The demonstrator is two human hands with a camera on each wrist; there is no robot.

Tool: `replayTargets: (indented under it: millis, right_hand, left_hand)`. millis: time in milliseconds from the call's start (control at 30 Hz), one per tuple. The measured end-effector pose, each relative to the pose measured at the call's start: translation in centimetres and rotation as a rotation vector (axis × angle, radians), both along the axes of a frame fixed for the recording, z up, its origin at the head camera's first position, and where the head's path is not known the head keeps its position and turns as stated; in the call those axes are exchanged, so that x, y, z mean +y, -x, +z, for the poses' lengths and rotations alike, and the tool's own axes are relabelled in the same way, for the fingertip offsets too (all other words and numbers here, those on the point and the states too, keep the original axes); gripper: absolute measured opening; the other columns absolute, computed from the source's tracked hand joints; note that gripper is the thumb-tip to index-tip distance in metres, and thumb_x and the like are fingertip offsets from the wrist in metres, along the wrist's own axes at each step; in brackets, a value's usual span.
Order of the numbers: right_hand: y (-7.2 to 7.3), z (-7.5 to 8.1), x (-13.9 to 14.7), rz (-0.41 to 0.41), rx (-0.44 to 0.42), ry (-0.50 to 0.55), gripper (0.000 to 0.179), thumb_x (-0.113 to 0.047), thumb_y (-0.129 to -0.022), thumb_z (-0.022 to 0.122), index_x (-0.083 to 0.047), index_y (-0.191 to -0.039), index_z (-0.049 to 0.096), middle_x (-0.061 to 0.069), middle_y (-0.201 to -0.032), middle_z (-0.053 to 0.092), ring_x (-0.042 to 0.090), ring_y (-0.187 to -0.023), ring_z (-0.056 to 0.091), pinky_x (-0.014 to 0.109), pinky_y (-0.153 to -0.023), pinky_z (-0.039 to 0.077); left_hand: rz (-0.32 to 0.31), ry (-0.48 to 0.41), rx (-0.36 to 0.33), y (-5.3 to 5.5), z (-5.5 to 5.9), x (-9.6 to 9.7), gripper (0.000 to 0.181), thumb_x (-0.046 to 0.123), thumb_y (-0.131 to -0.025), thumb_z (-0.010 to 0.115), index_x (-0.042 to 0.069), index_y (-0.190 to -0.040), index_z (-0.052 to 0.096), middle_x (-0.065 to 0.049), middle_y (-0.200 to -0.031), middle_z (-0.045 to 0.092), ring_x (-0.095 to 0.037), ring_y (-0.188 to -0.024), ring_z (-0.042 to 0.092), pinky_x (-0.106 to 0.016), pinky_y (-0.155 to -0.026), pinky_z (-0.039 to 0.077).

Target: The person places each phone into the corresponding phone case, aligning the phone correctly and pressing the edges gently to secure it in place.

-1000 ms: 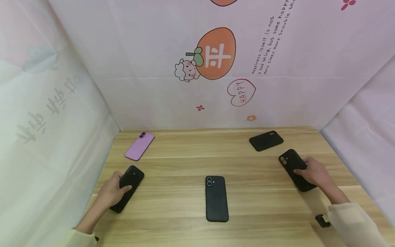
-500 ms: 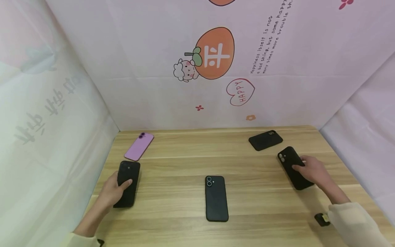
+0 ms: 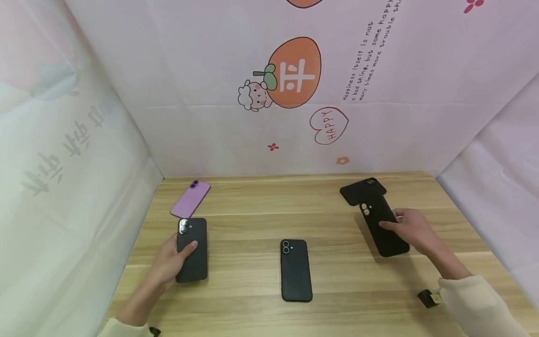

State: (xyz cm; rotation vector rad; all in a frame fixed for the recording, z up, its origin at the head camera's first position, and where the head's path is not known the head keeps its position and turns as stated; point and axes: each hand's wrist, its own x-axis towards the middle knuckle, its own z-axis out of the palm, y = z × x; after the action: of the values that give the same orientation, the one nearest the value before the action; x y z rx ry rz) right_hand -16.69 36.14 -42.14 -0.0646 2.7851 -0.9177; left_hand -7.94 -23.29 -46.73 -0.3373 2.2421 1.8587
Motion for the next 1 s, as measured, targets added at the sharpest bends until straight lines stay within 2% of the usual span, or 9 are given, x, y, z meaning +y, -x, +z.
replayTargets:
  millis: [100, 200, 300, 500, 667, 733, 833, 900, 1000]
  right_hand:
    - [-0.2, 0.3, -1.3, 0.006, -0.007, 0.049, 0.028, -0.026, -0.102, 0.073, 0.002, -0.100, 0.068, 0.027, -0.106, 0.077, 0.035, -0.094, 0.078, 0.039, -0.076, 0.061]
    - [-0.5, 0.5, -2.6, 0.009, -0.011, 0.105, 0.027, -0.025, -0.101, 0.074, 0.002, -0.100, 0.067, 0.021, -0.100, 0.080, 0.026, -0.085, 0.079, 0.031, -0.072, 0.060]
    - [-0.7, 0.8, -3.8, 0.014, -0.017, 0.172, 0.028, -0.023, -0.100, 0.075, 0.003, -0.102, 0.067, 0.016, -0.094, 0.081, 0.020, -0.079, 0.078, 0.027, -0.068, 0.061]
    - [-1.0, 1.4, -6.0, 0.013, -0.017, 0.246, 0.032, -0.022, -0.100, 0.075, 0.006, -0.111, 0.065, 0.014, -0.093, 0.081, 0.016, -0.079, 0.077, 0.024, -0.071, 0.059]
    - [-1.1, 1.9, -7.7, 0.009, -0.025, 0.316, 0.036, -0.020, -0.099, 0.076, 0.008, -0.117, 0.063, 0.013, -0.089, 0.080, 0.016, -0.078, 0.077, 0.024, -0.071, 0.060]
    - [-1.2, 2.1, -8.3, 0.014, -0.011, 0.292, 0.034, -0.023, -0.098, 0.077, 0.005, -0.110, 0.062, 0.005, -0.077, 0.075, 0.011, -0.070, 0.070, 0.023, -0.066, 0.055]
    - [-1.4, 2.3, -9.4, 0.024, 0.012, 0.238, 0.034, -0.028, -0.097, 0.078, -0.001, -0.101, 0.058, -0.007, -0.066, 0.051, 0.008, -0.061, 0.050, 0.024, -0.059, 0.042]
    - [-1.6, 2.2, -10.2, 0.031, 0.016, 0.231, 0.035, -0.030, -0.097, 0.079, -0.002, -0.101, 0.058, -0.007, -0.066, 0.051, 0.008, -0.062, 0.049, 0.024, -0.060, 0.042]
    - [-1.7, 2.0, -11.7, 0.044, -0.005, 0.302, 0.031, -0.025, -0.097, 0.079, 0.000, -0.107, 0.063, -0.001, -0.076, 0.072, 0.010, -0.071, 0.068, 0.023, -0.066, 0.054]
  left_hand:
    - [0.000, -0.043, -0.005, 0.1, 0.0, 1.1, 0.052, 0.010, -0.112, 0.051, -0.007, -0.157, 0.031, -0.030, -0.139, 0.058, -0.026, -0.110, 0.070, -0.036, -0.087, 0.063]
    - [-0.007, -0.079, -0.008, 0.2, 0.2, 2.2, 0.052, 0.011, -0.112, 0.051, -0.005, -0.158, 0.031, -0.028, -0.141, 0.058, -0.025, -0.113, 0.069, -0.034, -0.089, 0.062]
    - [-0.021, -0.154, -0.009, 0.2, 0.4, 3.2, 0.051, 0.010, -0.113, 0.049, -0.003, -0.159, 0.031, -0.027, -0.142, 0.060, -0.027, -0.118, 0.069, -0.033, -0.093, 0.061]
    - [-0.026, -0.301, 0.003, 0.4, 0.4, 5.3, 0.048, 0.009, -0.114, 0.046, -0.002, -0.159, 0.031, -0.029, -0.140, 0.062, -0.034, -0.124, 0.068, -0.039, -0.098, 0.060]
    - [-0.028, -0.340, 0.018, 0.7, 0.2, 6.9, 0.048, 0.008, -0.114, 0.046, -0.001, -0.159, 0.031, -0.029, -0.140, 0.062, -0.037, -0.123, 0.069, -0.043, -0.099, 0.060]
    - [-0.035, -0.356, 0.023, 0.8, 0.2, 7.5, 0.049, 0.007, -0.113, 0.046, -0.002, -0.159, 0.031, -0.029, -0.140, 0.062, -0.039, -0.123, 0.068, -0.043, -0.099, 0.060]
    - [-0.056, -0.383, 0.027, 1.0, 0.2, 8.4, 0.050, 0.005, -0.113, 0.046, -0.002, -0.159, 0.030, -0.030, -0.142, 0.061, -0.041, -0.127, 0.066, -0.043, -0.101, 0.059]
    - [-0.068, -0.399, 0.024, 1.1, 0.2, 9.0, 0.050, 0.004, -0.113, 0.046, -0.003, -0.159, 0.030, -0.030, -0.142, 0.061, -0.043, -0.128, 0.064, -0.043, -0.101, 0.059]
    - [-0.085, -0.417, 0.022, 1.2, 0.1, 9.9, 0.049, 0.005, -0.112, 0.046, -0.004, -0.158, 0.031, -0.031, -0.142, 0.061, -0.042, -0.128, 0.065, -0.043, -0.101, 0.059]
